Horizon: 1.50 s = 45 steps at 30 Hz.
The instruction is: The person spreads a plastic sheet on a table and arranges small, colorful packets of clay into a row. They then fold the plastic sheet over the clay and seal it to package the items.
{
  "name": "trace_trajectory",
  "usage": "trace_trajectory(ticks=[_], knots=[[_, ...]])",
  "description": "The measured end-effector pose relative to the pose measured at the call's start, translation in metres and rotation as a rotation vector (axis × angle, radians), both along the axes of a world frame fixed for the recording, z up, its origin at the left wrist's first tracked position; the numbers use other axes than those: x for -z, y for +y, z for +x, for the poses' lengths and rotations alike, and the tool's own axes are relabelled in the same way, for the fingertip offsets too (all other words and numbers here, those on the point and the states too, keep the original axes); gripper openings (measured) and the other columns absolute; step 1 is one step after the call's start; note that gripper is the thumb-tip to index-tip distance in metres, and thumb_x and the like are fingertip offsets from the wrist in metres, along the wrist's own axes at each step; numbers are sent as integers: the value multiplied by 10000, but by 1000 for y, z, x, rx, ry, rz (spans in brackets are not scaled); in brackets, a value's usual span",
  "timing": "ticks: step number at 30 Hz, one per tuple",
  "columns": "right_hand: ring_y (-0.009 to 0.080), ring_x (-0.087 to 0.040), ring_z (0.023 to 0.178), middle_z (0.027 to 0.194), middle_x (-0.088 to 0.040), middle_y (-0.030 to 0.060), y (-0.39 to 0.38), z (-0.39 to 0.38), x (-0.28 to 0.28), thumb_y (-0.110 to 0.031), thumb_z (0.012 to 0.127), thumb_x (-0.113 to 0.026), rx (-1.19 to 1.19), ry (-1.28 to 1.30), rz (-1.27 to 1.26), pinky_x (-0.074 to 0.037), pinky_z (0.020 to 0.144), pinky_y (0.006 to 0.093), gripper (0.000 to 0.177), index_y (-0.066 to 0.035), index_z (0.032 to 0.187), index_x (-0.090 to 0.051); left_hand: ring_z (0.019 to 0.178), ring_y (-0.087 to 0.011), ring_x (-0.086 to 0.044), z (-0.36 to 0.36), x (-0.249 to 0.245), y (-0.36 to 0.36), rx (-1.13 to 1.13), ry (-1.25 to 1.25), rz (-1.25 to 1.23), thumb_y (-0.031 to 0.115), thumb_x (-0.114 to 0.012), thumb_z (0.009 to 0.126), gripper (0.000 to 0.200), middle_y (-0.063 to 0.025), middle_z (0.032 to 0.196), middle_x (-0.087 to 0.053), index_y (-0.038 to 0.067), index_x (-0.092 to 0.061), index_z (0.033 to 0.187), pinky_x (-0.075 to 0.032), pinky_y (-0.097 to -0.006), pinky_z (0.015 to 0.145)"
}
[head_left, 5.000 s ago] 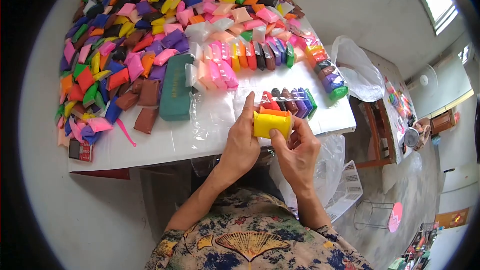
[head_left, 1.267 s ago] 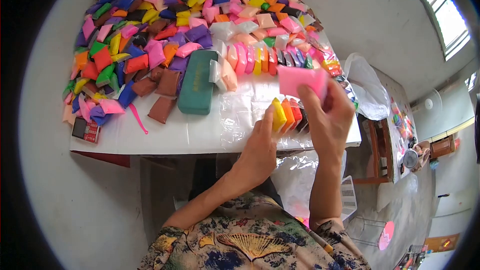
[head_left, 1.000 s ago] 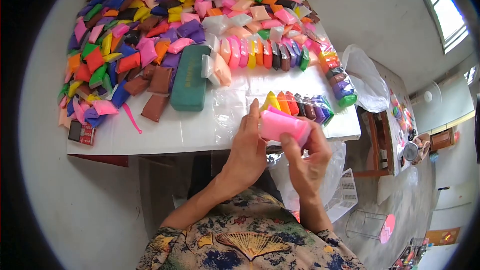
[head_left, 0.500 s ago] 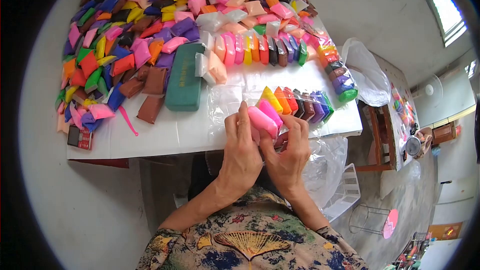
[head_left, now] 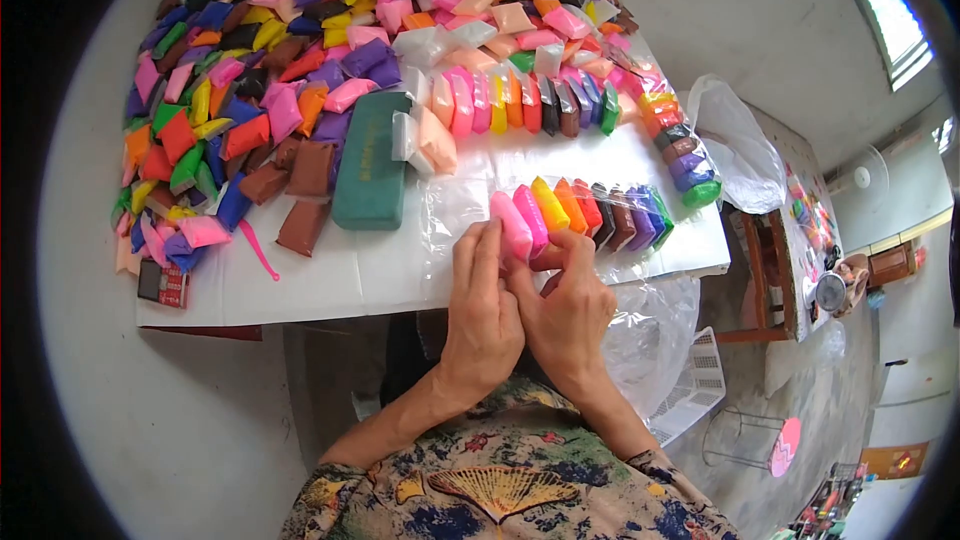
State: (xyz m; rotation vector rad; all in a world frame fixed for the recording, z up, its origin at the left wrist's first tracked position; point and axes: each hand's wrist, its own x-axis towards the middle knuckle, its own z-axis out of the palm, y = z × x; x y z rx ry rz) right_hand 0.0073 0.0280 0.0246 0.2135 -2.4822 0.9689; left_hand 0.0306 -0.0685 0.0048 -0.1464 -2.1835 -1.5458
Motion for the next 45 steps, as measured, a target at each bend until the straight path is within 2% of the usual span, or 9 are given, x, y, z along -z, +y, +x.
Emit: trace_trajectory(ticks=[6,12,18,23,26,32,38,41,45], knots=[[208,-647,530,799,-719,80,-3,-10,12,-187,830,-766,-9,76,29,-486,510,343,351,-49,1079,-561,1363,-426,-394,-11,-3,-12,102,-74,-34,-60,-396,884,549,-295,1433,-404,-104,-355,1430,-306,-402,1147],[223,-656,543,812,-719,92,-2,-10,11,-169,843,-747,-30,83,46,-500,528,356,370,-39,1146,-580,1405,-404,-352,-15,-10,-18,157,-121,-19,-10,-415,899,580,-305,1472,-366,-82,-306,1464,-265,-390,1172],[233,-653,546,838,-715,112,-1,-12,13,-152,835,-745,-28,108,60,-501,531,361,390,-32,1172,-590,1384,-377,-396,-8,-9,-11,114,-142,196,-26,-401,916,564,-299,1454,-388,-52,-297,1470,-333,-422,1123],[212,-644,537,840,-714,109,1,-9,11,-129,817,-757,-50,88,74,-499,525,340,434,-27,1204,-588,1305,-426,-457,-7,3,-6,50,-1,57,-51,-418,899,517,-296,1379,-444,-49,-358,1413,-362,-440,1097],[183,-637,542,831,-712,109,5,8,-11,-95,818,-754,-107,-64,-67,-490,521,312,400,-14,1180,-604,1285,-453,-460,-9,4,-8,42,37,-19,-55,-421,891,506,-301,1365,-448,-57,-367,1394,-361,-447,1097],[177,-617,545,785,-693,108,3,-22,-56,-63,838,-733,-207,167,87,-474,522,290,203,1,1015,-657,1303,-537,-366,-14,6,-5,82,84,-18,-87,-411,831,527,-368,1354,-399,-113,-339,1352,-305,-515,1126],[326,-689,709,779,-690,189,-82,-77,-81,-505,868,-668,-172,10,485,-513,650,460,525,19,858,-696,1255,-513,-403,-11,4,0,116,38,-44,-50,-466,879,467,-325,1320,-434,-69,-383,1338,-333,-515,1090],[335,-699,736,776,-692,200,-112,-98,-66,-553,868,-642,-258,-20,528,-529,661,441,593,33,800,-705,1229,-496,-422,-8,1,3,121,69,-36,-28,-494,911,426,-302,1305,-438,-37,-412,1329,-342,-504,1078],[348,-707,748,783,-702,199,-114,-116,-48,-399,851,-670,-247,-25,574,-546,667,437,420,15,800,-723,1221,-497,-408,-5,-6,4,112,11,43,-45,-496,903,455,-303,1308,-399,-40,-382,1343,-353,-488,1068]])
